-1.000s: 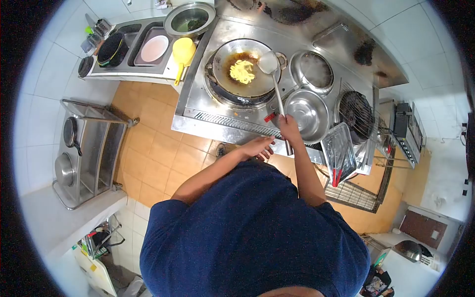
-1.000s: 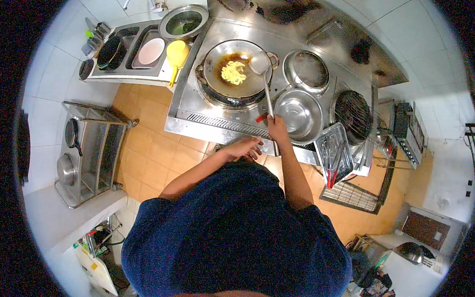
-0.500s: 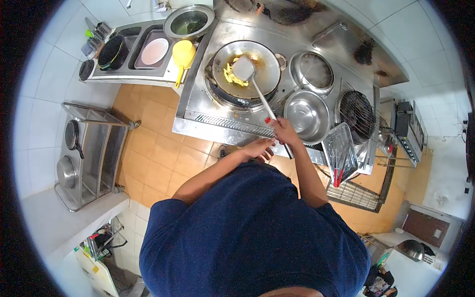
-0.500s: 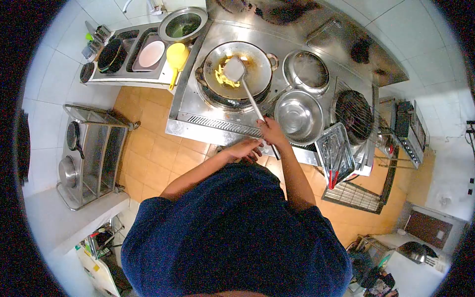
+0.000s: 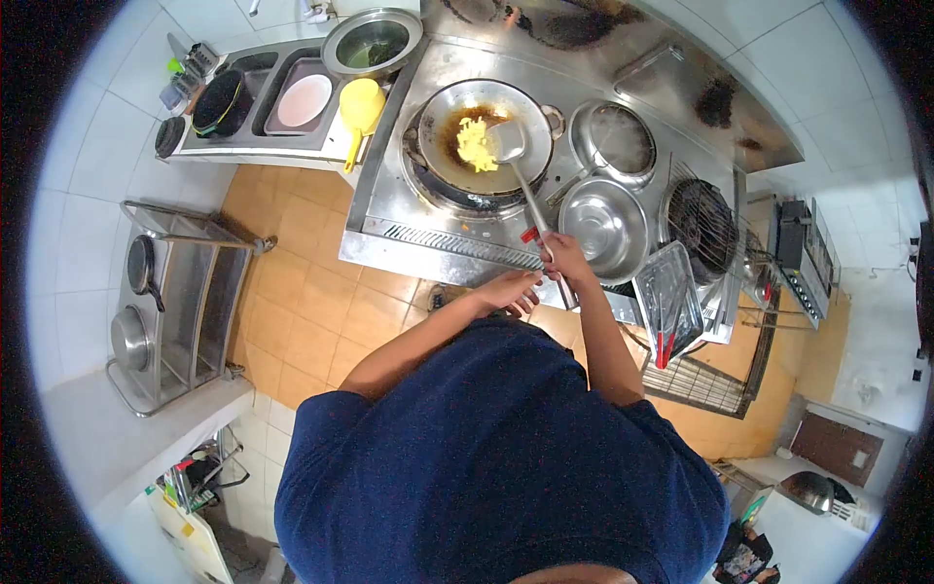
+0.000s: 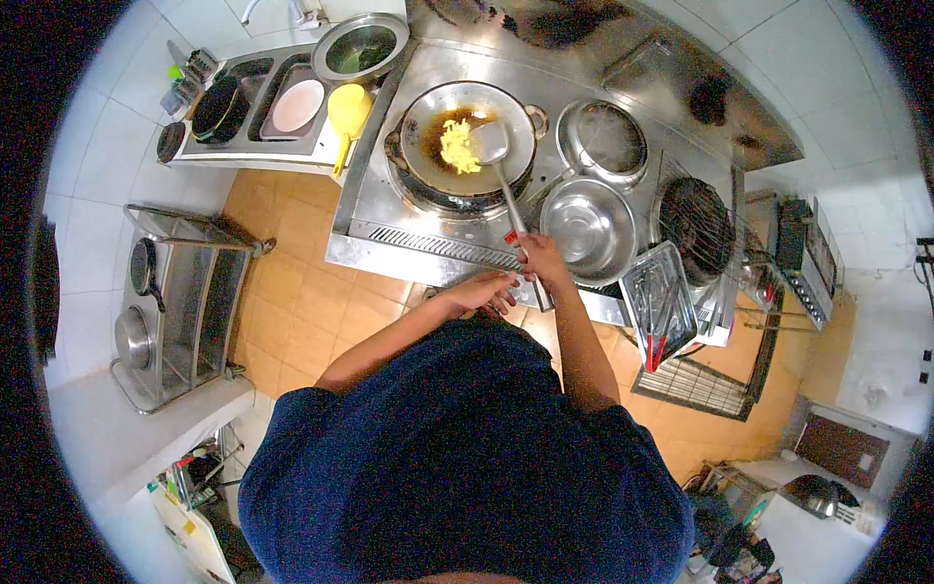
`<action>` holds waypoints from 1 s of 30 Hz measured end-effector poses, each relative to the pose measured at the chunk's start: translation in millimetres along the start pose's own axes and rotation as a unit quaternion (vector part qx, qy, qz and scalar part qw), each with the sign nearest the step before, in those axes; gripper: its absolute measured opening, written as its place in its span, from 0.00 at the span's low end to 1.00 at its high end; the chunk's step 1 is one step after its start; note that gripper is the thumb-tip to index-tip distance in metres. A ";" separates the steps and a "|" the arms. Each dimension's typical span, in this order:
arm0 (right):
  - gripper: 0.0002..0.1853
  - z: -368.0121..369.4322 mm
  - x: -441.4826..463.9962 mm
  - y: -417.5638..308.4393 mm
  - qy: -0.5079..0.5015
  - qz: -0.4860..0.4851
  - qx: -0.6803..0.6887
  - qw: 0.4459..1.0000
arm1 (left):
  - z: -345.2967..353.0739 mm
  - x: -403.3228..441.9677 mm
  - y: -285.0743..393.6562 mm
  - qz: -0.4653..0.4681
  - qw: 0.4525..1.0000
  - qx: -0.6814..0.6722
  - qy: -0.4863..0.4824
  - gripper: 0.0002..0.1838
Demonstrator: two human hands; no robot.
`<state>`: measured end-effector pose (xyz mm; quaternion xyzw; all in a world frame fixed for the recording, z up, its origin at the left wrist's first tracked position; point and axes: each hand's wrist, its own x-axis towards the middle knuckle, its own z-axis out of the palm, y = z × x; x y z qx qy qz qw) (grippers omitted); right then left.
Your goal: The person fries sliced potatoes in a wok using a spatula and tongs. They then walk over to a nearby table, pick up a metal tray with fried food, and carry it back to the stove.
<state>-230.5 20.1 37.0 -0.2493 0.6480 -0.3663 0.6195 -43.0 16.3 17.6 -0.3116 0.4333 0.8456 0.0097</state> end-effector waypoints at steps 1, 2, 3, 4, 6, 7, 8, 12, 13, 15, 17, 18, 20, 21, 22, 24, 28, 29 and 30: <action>0.18 2.1 -4.8 -3.9 -0.009 -0.003 -0.003 1.000 | -0.4 0.4 -0.1 0.002 1.000 0.000 -0.001 0.34; 0.18 3.1 -9.1 -6.3 -0.018 -0.006 -0.006 1.000 | -0.5 0.8 -0.5 0.004 1.000 0.001 -0.002 0.34; 0.18 3.2 -10.8 -7.2 -0.026 -0.009 -0.010 1.000 | -0.3 0.1 0.3 0.004 1.000 0.001 0.000 0.34; 0.18 2.0 -8.4 -5.6 0.011 -0.054 -0.076 0.996 | 0.1 -0.9 0.9 0.004 1.000 0.001 0.002 0.33; 0.18 -2.1 3.2 3.8 0.083 -0.141 -0.208 0.964 | 1.4 -4.3 2.4 -0.002 1.000 -0.004 0.011 0.33; 0.18 -8.8 16.6 15.5 0.131 -0.230 -0.283 0.922 | 2.1 -6.7 4.8 -0.008 1.000 -0.007 0.016 0.32; 0.18 -18.9 34.7 31.6 0.178 -0.315 -0.353 0.863 | 2.8 -8.1 6.3 -0.013 1.000 -0.009 0.020 0.32; 0.20 -21.8 41.3 34.6 0.123 -0.174 -0.327 0.921 | 1.9 -7.0 7.8 -0.014 1.000 -0.005 0.015 0.31; 0.20 -16.6 35.0 26.5 0.089 -0.105 -0.262 0.955 | 1.7 -5.8 6.8 -0.013 1.000 -0.007 0.015 0.31; 0.19 -8.2 14.7 7.4 -0.011 -0.003 -0.026 1.000 | 1.0 -4.5 7.0 -0.012 1.000 -0.008 0.013 0.32; 0.17 -0.9 -3.2 -9.0 -0.015 -0.004 0.000 1.000 | 1.3 -5.6 9.0 -0.013 1.000 -0.005 0.011 0.32; 0.15 0.7 -6.9 -12.5 -0.017 -0.004 0.013 1.000 | 0.3 -4.2 7.1 -0.009 1.000 -0.007 0.011 0.32; 0.16 -5.6 4.3 -1.3 0.031 -0.060 -0.076 0.995 | -1.2 -1.7 2.5 -0.003 1.000 -0.012 0.011 0.32; 0.16 -9.7 11.7 5.9 0.055 -0.088 -0.119 0.987 | -2.2 -0.5 1.0 -0.006 1.000 -0.014 0.012 0.33; 0.16 -14.7 20.5 13.0 0.086 -0.108 -0.200 0.970 | -3.2 0.3 0.4 -0.009 1.000 -0.015 0.012 0.33; 0.15 -20.7 35.6 22.4 0.147 -0.146 -0.357 0.911 | -3.9 0.7 1.0 -0.012 1.000 -0.013 0.011 0.33; 0.17 -12.0 32.4 22.7 0.064 -0.086 -0.227 0.968 | -4.8 1.7 1.8 -0.009 1.000 -0.004 0.012 0.33; 0.19 -7.7 20.2 8.5 0.028 -0.047 -0.141 0.989 | -4.5 2.8 0.4 -0.008 1.000 -0.003 0.013 0.33; 0.20 -2.6 10.8 -2.2 -0.009 -0.007 -0.053 0.999 | -4.0 2.4 0.9 -0.008 1.000 -0.003 0.011 0.33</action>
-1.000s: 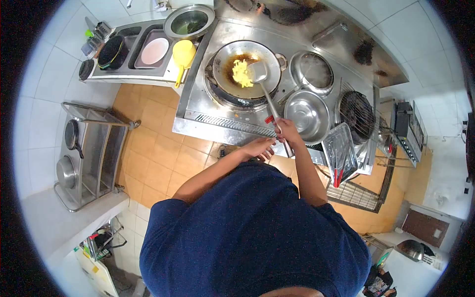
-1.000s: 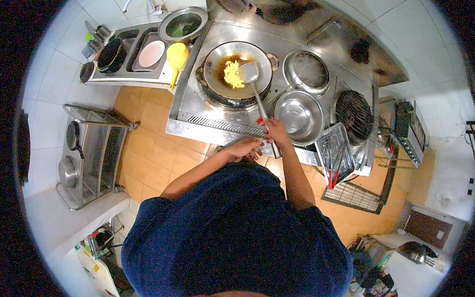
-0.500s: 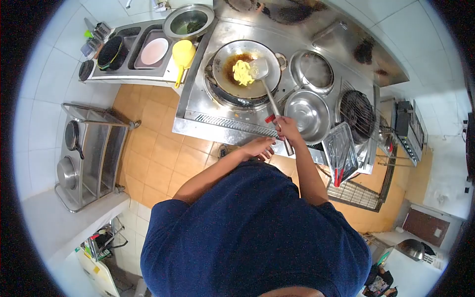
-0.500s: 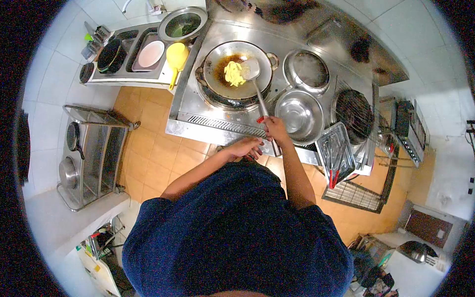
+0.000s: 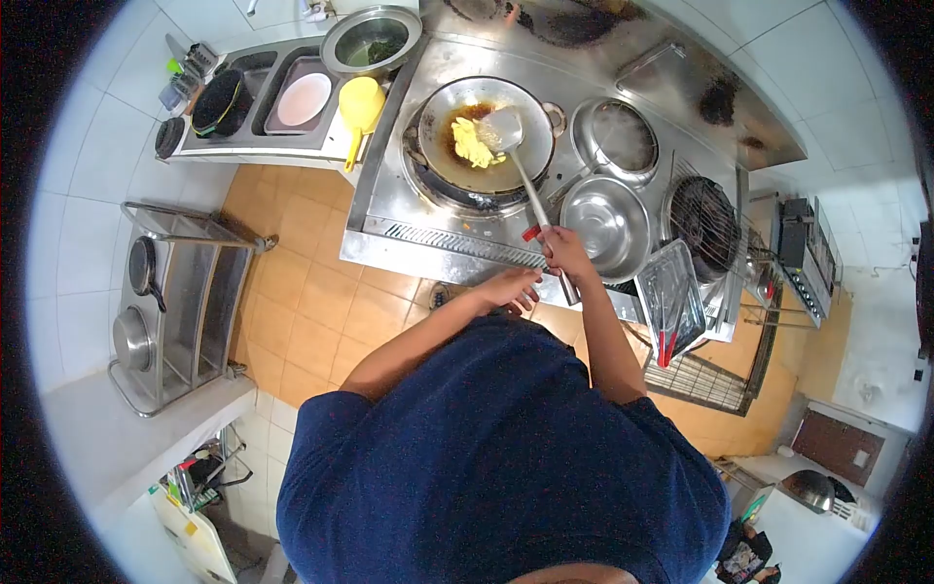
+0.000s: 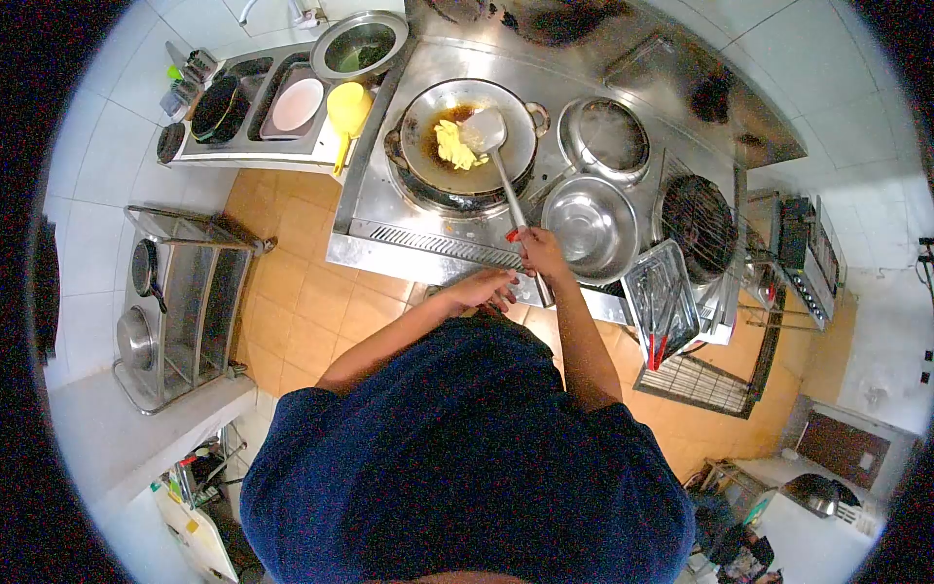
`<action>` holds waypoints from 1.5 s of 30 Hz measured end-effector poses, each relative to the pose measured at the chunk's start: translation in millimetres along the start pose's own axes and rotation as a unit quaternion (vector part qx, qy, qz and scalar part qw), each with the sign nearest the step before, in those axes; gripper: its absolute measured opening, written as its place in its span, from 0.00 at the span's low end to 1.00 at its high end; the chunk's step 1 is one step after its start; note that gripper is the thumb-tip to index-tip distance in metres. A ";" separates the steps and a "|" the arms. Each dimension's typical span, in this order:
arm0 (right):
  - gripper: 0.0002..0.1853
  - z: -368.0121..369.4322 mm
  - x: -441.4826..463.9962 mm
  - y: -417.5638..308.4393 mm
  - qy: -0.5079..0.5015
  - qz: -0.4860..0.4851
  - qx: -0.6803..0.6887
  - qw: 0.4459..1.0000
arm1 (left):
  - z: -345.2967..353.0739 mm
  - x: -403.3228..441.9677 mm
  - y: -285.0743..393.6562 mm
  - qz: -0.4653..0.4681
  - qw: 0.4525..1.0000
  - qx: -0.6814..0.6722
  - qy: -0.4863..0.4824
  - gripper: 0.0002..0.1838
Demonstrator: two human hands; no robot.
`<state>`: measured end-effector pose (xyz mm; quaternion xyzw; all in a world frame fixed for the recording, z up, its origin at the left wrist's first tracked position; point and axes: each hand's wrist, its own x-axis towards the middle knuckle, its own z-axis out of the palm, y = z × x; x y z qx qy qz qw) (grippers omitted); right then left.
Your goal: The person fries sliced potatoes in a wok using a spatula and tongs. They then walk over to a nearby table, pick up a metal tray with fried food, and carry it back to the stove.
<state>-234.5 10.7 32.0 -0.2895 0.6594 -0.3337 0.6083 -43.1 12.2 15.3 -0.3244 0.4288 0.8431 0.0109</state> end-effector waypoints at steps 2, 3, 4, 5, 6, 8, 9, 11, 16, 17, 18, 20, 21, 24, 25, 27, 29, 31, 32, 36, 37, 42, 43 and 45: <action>0.17 4.1 -2.7 -0.7 0.027 -0.031 -0.002 0.999 | -0.5 -1.5 1.6 0.001 1.000 0.001 -0.002 0.33; 0.16 5.1 -3.3 0.0 0.040 -0.047 -0.004 0.998 | -0.7 -1.6 0.9 0.000 1.000 0.003 0.002 0.33; 0.16 2.0 2.0 6.2 0.063 -0.070 -0.055 0.994 | -0.7 -0.9 0.2 -0.001 1.000 0.004 0.005 0.33; 0.15 -2.6 10.9 14.5 0.086 -0.095 -0.105 0.986 | -1.0 -0.1 0.0 0.000 1.000 0.006 0.008 0.33; 0.15 -3.7 14.2 16.9 0.109 -0.119 -0.155 0.975 | -0.1 -2.1 2.5 -0.003 1.000 0.005 0.010 0.32; 0.16 -5.2 17.7 23.1 0.121 -0.088 -0.197 0.969 | 1.0 -6.8 8.4 -0.008 1.000 0.003 0.016 0.32; 0.17 -2.6 15.3 19.5 0.126 -0.072 -0.218 0.965 | -0.4 -4.4 6.3 -0.005 1.000 0.005 0.012 0.32; 0.18 1.0 6.9 14.0 0.057 -0.029 -0.066 0.996 | -2.8 0.2 1.7 0.000 1.000 0.007 0.005 0.32; 0.18 4.2 -1.8 2.3 0.053 -0.044 -0.028 0.997 | -1.5 -0.9 2.8 0.003 1.000 0.007 0.009 0.31; 0.17 -0.1 8.0 12.7 0.073 -0.079 -0.069 0.992 | -1.6 -0.2 1.0 0.004 1.000 0.008 0.010 0.31; 0.17 -0.1 10.3 12.9 0.093 -0.114 -0.110 0.983 | -1.1 -1.1 1.7 0.001 1.000 0.005 0.011 0.31; 0.17 -2.3 11.3 13.8 0.108 -0.076 -0.168 0.977 | -0.9 -2.8 4.4 -0.003 1.000 0.003 0.012 0.31; 0.16 -1.4 9.2 9.6 0.115 -0.058 -0.197 0.972 | -1.1 -1.9 3.8 -0.001 1.000 0.001 0.010 0.31; 0.17 7.5 -4.4 4.9 0.056 -0.033 -0.107 0.992 | -3.0 1.8 0.7 0.006 1.000 -0.003 0.007 0.31; 0.17 8.0 -7.5 2.6 0.038 -0.036 -0.073 0.996 | -3.9 4.7 -1.6 0.009 1.000 -0.003 0.004 0.31; 0.17 10.5 -14.3 -3.4 0.040 -0.040 -0.057 0.997 | -3.1 6.4 -3.6 0.012 1.000 -0.006 0.005 0.31; 0.16 11.2 -13.1 -2.9 0.055 -0.053 -0.064 0.995 | -1.2 3.3 -2.5 0.013 1.000 -0.011 0.013 0.31; 0.16 4.0 1.5 11.2 0.086 -0.075 -0.092 0.989 | -0.7 3.5 -3.0 0.006 1.000 -0.013 0.016 0.31; 0.16 0.7 10.1 19.9 0.096 -0.085 -0.133 0.983 | -1.0 3.9 -2.5 0.003 1.000 -0.013 0.017 0.31; 0.17 5.3 12.1 23.1 0.063 -0.048 -0.092 0.993 | -3.2 8.7 -5.0 0.020 1.000 0.004 0.005 0.31; 0.17 11.6 3.0 13.1 0.034 -0.019 -0.031 0.999 | -2.4 7.0 -2.8 0.022 1.000 0.002 0.004 0.31; 0.17 11.8 -3.8 4.8 0.030 -0.062 -0.001 0.998 | -1.0 0.9 0.3 0.026 1.000 -0.009 0.008 0.32; 0.17 7.0 -0.3 10.4 0.040 -0.078 -0.011 0.996 | -1.5 2.4 -1.9 0.022 1.000 -0.008 0.014 0.32; 0.17 -0.5 12.0 20.4 0.094 -0.100 -0.101 0.985 | -1.6 3.6 -4.0 0.014 1.000 -0.006 0.015 0.32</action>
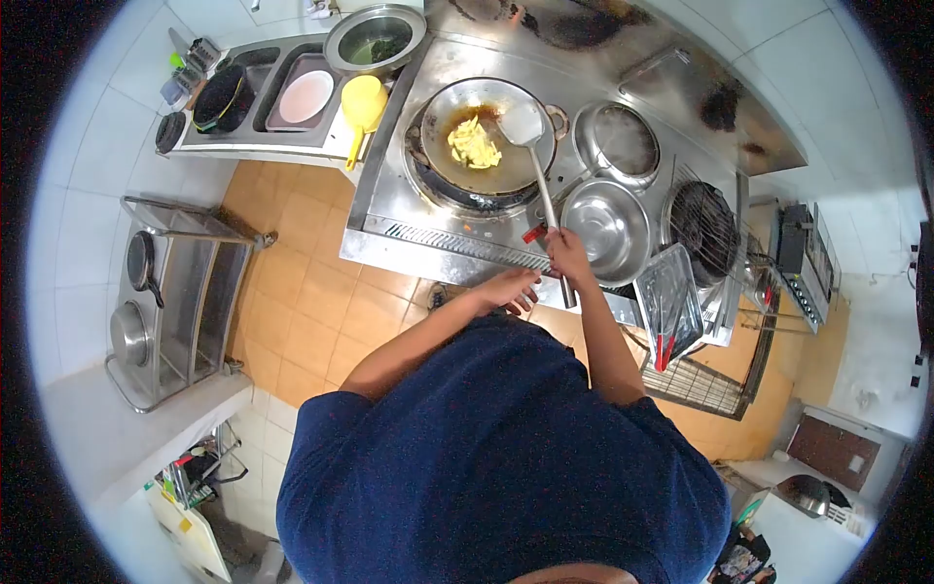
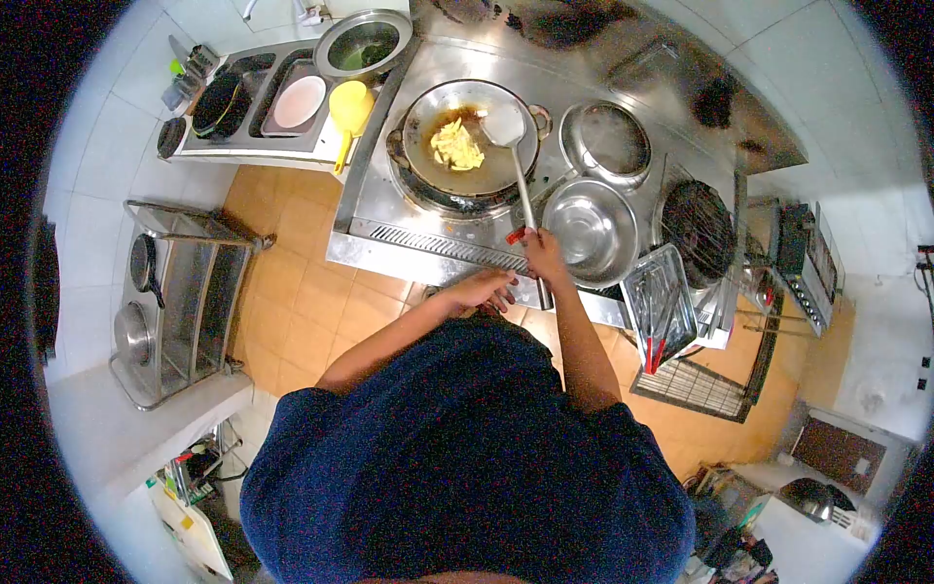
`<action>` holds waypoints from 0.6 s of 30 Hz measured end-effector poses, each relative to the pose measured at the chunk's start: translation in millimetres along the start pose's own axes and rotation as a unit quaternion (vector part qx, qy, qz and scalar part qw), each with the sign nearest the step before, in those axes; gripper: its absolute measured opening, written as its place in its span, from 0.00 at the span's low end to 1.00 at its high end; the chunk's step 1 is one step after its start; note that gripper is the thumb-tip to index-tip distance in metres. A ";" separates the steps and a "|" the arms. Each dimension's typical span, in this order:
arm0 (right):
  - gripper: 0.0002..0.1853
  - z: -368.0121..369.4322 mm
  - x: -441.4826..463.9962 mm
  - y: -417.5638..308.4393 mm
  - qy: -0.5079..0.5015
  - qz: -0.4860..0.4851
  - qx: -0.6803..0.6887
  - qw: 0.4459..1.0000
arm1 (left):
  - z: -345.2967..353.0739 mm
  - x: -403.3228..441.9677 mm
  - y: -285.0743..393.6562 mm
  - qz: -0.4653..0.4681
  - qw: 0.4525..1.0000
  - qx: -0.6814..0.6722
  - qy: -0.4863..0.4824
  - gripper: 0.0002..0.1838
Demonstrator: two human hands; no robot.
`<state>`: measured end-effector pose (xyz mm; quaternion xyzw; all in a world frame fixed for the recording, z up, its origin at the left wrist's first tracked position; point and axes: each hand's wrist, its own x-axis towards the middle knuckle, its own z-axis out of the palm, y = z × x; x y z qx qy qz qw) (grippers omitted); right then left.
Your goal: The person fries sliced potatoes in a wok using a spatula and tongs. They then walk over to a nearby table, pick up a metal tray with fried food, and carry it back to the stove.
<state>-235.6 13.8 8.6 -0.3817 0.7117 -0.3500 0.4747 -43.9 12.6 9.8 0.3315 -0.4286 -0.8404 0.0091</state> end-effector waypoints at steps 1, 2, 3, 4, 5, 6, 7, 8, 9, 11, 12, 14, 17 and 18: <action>0.18 -0.6 4.5 5.0 0.024 -0.014 -0.047 0.999 | -0.7 -0.1 0.7 -0.003 1.000 0.001 -0.003 0.32; 0.17 -1.7 5.9 10.9 0.008 0.013 -0.049 0.999 | -1.6 0.0 1.9 -0.005 1.000 0.002 -0.005 0.33; 0.16 -0.6 -1.1 1.7 -0.008 0.040 -0.052 0.998 | -2.5 0.0 2.6 -0.001 1.000 0.005 -0.007 0.33; 0.15 0.1 -7.4 -6.5 -0.024 0.067 -0.055 0.996 | -2.7 0.3 2.9 0.003 1.000 0.008 -0.010 0.33; 0.15 1.4 -11.4 -11.8 -0.030 0.069 -0.029 0.997 | -2.5 1.2 3.4 0.008 1.000 0.011 -0.012 0.33; 0.16 3.3 -14.8 -14.6 -0.038 0.072 -0.004 0.997 | -2.0 2.5 2.8 0.011 1.000 0.011 -0.014 0.33; 0.16 4.2 -17.0 -17.5 -0.047 0.075 0.022 0.996 | -1.8 3.4 1.8 0.014 1.000 0.011 -0.015 0.33; 0.19 3.1 -18.3 -20.6 -0.053 0.071 0.051 0.995 | -2.1 4.0 0.6 0.017 1.000 0.010 -0.016 0.33; 0.19 3.0 -18.1 -20.4 -0.048 0.060 0.058 0.995 | -1.2 2.4 1.6 0.014 1.000 0.010 -0.014 0.33; 0.19 1.9 -16.9 -19.5 -0.035 0.041 0.074 0.996 | 1.7 0.1 3.3 0.009 1.000 0.010 -0.012 0.34; 0.18 1.6 -15.1 -17.7 -0.026 0.039 0.046 0.998 | 1.7 1.4 0.6 0.006 1.000 0.007 -0.016 0.33; 0.16 4.9 -7.7 -15.9 -0.010 0.033 -0.010 0.999 | -1.0 4.8 -2.5 0.002 1.000 0.000 -0.024 0.33; 0.17 23.2 -1.4 -11.2 0.001 0.048 -0.006 0.999 | 3.5 -0.9 8.7 0.017 0.999 -0.001 -0.028 0.30; 0.17 26.6 -0.5 -14.2 -0.008 0.042 0.018 0.999 | 3.7 -1.4 10.8 0.032 0.999 -0.010 -0.022 0.29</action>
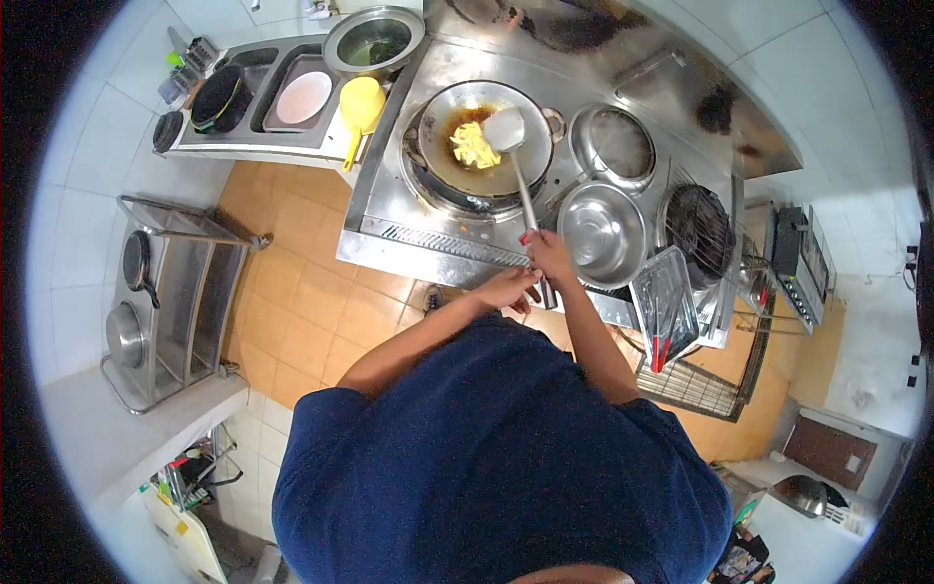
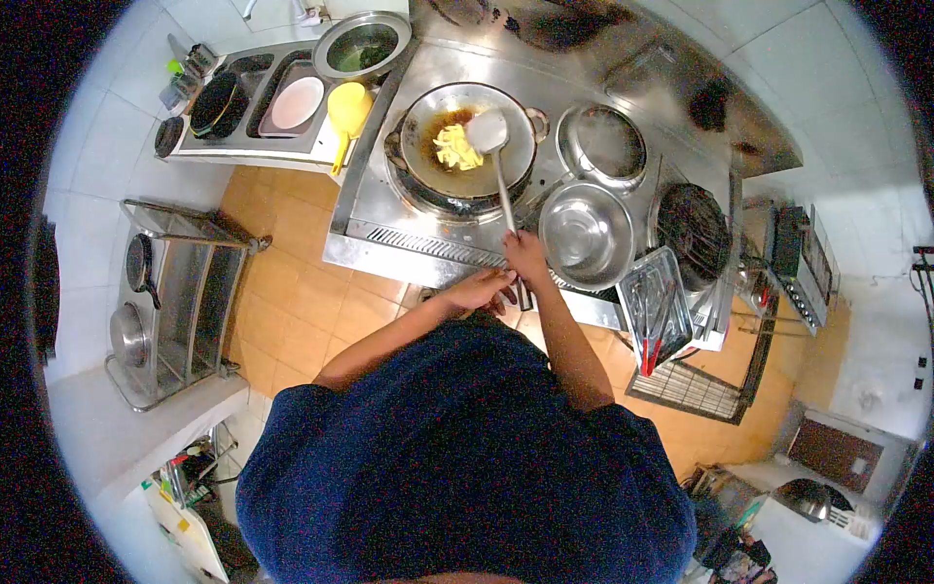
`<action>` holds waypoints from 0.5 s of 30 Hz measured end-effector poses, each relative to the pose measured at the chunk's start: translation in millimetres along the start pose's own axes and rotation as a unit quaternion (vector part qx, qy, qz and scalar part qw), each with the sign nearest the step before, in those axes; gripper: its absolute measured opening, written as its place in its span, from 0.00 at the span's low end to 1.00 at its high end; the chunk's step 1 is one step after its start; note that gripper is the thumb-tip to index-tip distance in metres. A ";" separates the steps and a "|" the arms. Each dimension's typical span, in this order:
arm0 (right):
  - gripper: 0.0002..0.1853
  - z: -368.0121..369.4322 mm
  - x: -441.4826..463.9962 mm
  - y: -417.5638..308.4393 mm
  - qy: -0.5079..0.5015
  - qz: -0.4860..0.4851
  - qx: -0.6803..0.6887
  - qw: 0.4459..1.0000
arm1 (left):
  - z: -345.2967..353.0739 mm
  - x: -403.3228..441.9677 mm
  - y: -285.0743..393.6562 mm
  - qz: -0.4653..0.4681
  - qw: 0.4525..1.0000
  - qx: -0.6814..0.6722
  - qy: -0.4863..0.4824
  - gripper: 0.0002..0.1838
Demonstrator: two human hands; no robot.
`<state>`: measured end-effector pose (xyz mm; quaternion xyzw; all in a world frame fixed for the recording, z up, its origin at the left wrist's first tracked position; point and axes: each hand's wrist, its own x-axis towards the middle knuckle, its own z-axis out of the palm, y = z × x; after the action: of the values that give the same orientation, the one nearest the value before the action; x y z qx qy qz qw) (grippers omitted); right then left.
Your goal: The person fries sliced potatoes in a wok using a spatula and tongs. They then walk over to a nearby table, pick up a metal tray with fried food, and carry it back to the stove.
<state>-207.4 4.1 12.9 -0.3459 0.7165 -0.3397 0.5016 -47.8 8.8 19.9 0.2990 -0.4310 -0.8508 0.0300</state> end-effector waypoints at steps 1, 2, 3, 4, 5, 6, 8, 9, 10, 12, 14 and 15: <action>0.17 3.1 0.2 -2.7 -0.011 -0.006 0.024 1.000 | 0.3 -1.1 1.5 0.015 1.000 -0.008 0.006 0.28; 0.18 5.0 -0.8 -4.6 -0.022 -0.011 0.048 0.999 | 0.9 -2.6 1.9 0.029 0.999 -0.018 0.013 0.26; 0.18 4.2 -2.7 -9.7 -0.019 -0.030 0.045 0.998 | 0.8 -3.2 1.6 0.045 0.999 -0.026 0.014 0.26; 0.18 1.2 -3.5 -15.2 -0.015 -0.049 0.043 0.998 | 0.3 -3.0 1.4 0.059 0.998 -0.033 0.015 0.26; 0.18 -0.5 -4.6 -20.3 -0.010 -0.067 0.040 0.997 | -0.4 -3.0 1.1 0.073 0.996 -0.041 0.015 0.26; 0.18 -0.3 -5.5 -24.1 0.010 -0.061 0.051 0.997 | 3.8 -13.0 15.4 0.070 0.996 -0.056 0.020 0.24; 0.17 2.6 0.6 -22.0 0.025 -0.040 0.056 0.997 | 6.3 -5.8 11.5 0.116 0.990 -0.079 0.028 0.23; 0.17 5.4 3.5 -22.3 0.032 -0.032 0.059 0.997 | 5.0 -0.6 7.7 0.140 0.986 -0.089 0.032 0.22; 0.16 9.9 2.6 -23.6 0.026 -0.017 0.066 0.997 | 0.5 5.9 -1.4 0.157 0.981 -0.072 0.088 0.20; 0.16 18.2 0.0 -25.1 0.014 0.011 0.080 0.997 | -12.0 10.7 -9.2 0.139 0.986 -0.070 0.058 0.19; 0.15 19.3 3.4 -19.8 0.006 -0.012 0.071 0.997 | -17.4 10.7 -10.4 0.133 0.987 -0.074 0.045 0.19; 0.15 19.5 5.1 -14.2 0.001 -0.022 0.067 0.998 | -14.6 7.7 -7.2 0.136 0.986 -0.080 0.047 0.18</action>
<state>-187.9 -10.4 17.1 -0.3264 0.6850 -0.3981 0.5155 -44.8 0.5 4.2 0.2741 -0.3964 -0.8556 0.1891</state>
